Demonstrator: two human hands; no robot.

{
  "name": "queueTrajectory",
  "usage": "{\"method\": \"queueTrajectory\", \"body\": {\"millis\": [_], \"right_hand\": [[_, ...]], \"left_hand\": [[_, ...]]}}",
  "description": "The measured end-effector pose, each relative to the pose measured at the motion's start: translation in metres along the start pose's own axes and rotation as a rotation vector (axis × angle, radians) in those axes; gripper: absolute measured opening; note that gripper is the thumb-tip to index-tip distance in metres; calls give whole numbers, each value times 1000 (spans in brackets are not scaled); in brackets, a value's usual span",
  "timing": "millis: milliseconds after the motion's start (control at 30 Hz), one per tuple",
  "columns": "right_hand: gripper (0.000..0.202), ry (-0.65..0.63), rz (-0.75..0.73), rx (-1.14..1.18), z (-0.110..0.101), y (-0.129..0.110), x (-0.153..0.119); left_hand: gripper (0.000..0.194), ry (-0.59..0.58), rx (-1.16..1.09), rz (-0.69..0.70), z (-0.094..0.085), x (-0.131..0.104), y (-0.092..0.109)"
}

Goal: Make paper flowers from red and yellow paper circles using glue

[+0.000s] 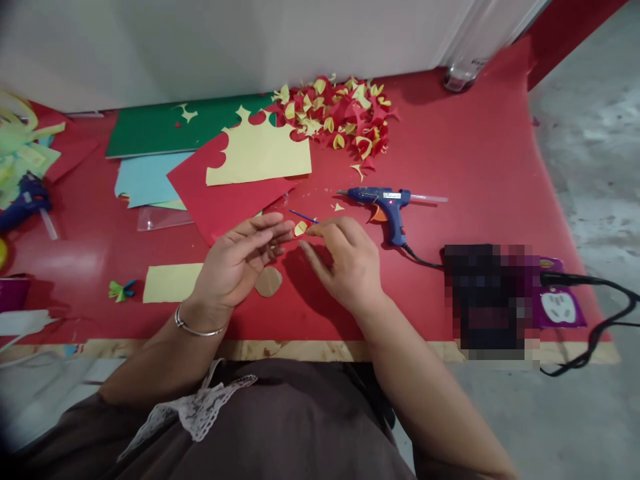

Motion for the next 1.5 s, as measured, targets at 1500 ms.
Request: {"method": "queueTrajectory", "body": {"millis": [1500], "right_hand": [[17,-77,406,-193,-39,49,-34]], "left_hand": [[26,12,1537,70,-83,-51,84]]}}
Point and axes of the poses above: each hand's wrist, its own x-axis towards the middle knuckle, its own z-axis out of the palm, y = z × x, the point moved 6 cm from there along x, towards the middle knuckle, and after that the axes turned 10 degrees about -y, right-handed, at the moved point
